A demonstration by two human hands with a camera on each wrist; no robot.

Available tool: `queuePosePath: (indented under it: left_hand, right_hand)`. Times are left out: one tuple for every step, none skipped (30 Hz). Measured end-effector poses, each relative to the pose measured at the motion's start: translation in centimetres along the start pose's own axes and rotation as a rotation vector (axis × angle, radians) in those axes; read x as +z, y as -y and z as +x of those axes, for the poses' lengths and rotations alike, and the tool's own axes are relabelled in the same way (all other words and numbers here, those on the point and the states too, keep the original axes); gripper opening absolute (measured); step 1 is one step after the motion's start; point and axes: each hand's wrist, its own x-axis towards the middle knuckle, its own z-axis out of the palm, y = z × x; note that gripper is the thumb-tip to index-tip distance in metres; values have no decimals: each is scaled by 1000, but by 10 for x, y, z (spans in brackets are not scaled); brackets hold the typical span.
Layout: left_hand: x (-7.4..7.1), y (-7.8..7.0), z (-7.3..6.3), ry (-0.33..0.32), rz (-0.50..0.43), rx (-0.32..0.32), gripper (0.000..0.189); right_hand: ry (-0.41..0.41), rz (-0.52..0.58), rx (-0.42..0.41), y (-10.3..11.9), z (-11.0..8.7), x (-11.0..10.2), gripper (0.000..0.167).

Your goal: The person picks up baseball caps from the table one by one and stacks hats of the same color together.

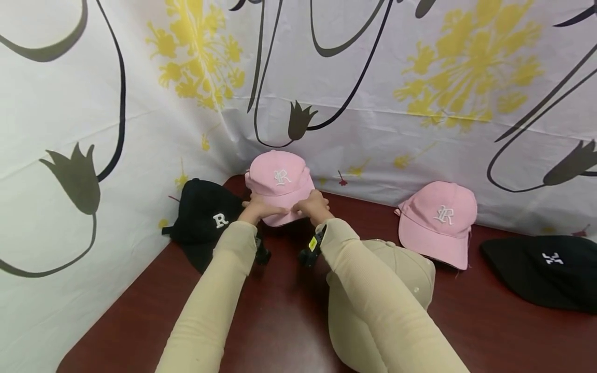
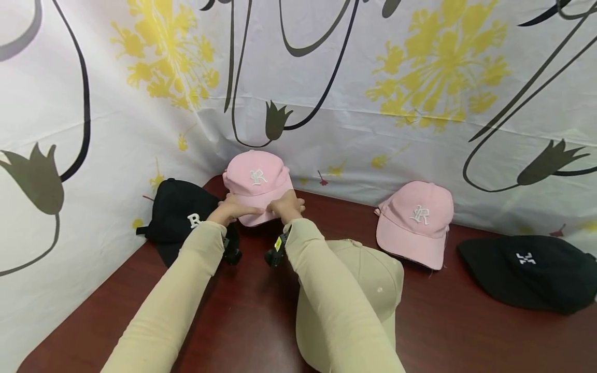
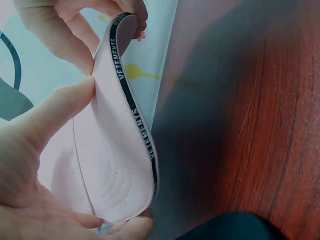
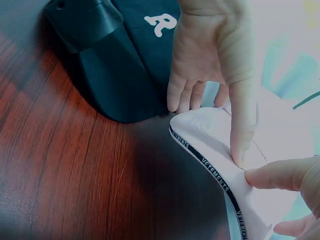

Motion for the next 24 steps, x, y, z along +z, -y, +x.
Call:
queuePosePath:
  left_hand:
    - [0, 0, -1, 3, 7, 7, 115]
    - [1, 0, -1, 3, 16, 13, 114]
    - [1, 0, -2, 3, 23, 13, 115]
    - [1, 0, -3, 6, 16, 12, 115]
    - [1, 1, -4, 10, 13, 13, 114]
    - [1, 2, -6, 15, 2, 11, 114]
    - [0, 3, -7, 17, 0, 15, 114]
    - [-1, 4, -8, 20, -8, 26, 113]
    - [-1, 4, -9, 25, -14, 33, 113]
    - [-3, 5, -10, 30, -14, 42, 112]
    - [-4, 5, -11, 34, -17, 49, 112]
    - [-5, 5, -12, 37, -15, 57, 112]
    - [-7, 5, -13, 40, -10, 65, 111]
    - [-9, 4, -14, 43, -5, 69, 111]
    - [-10, 4, -16, 49, -1, 65, 111]
    - [-12, 3, -17, 53, 6, 62, 111]
    - [-14, 2, -18, 57, 14, 60, 110]
    - [-15, 2, -19, 60, 25, 59, 110]
    - [-16, 1, -21, 62, 30, 59, 110]
    - [-16, 0, -22, 66, 29, 58, 110]
    - [-17, 0, -23, 69, 23, 61, 110]
    - [-18, -1, -25, 69, 24, 71, 110]
    - [-18, -1, -26, 71, 23, 82, 110]
    - [-19, -1, -28, 69, 20, 93, 110]
  right_hand:
    - [5, 25, -4, 0, -1, -1, 65]
    - [8, 47, -4, 0, -2, -1, 67]
    - [11, 69, -3, -1, -3, -2, 69]
    - [15, 88, -3, -1, -4, -2, 71]
    - [20, 105, -4, -1, -4, -3, 73]
    - [24, 117, -6, -2, -5, -2, 75]
    - [25, 126, -9, -2, -5, -2, 77]
    - [23, 127, -15, -2, -6, -2, 78]
    - [23, 131, -21, -3, -7, -2, 79]
    - [24, 134, -29, -3, -8, -2, 80]
    - [24, 134, -46, -3, -9, -2, 80]
    - [23, 118, -65, -4, -10, -3, 79]
    - [25, 112, -79, -4, -11, -3, 78]
    - [25, 99, -93, -4, -12, -4, 77]
    - [28, 88, -103, -5, -13, -5, 76]
    - [29, 79, -119, -5, -14, -6, 76]
    - [30, 65, -130, -6, -15, -7, 76]
    - [30, 53, -134, -6, -16, -7, 77]
    - [30, 53, -139, -6, -17, -8, 78]
    - [27, 44, -142, -6, -18, -8, 78]
    - [26, 40, -144, -7, -19, -8, 79]
    - [23, 40, -146, -7, -20, -9, 78]
    - [20, 41, -142, -7, -21, -9, 78]
    - [18, 46, -140, -7, -22, -10, 77]
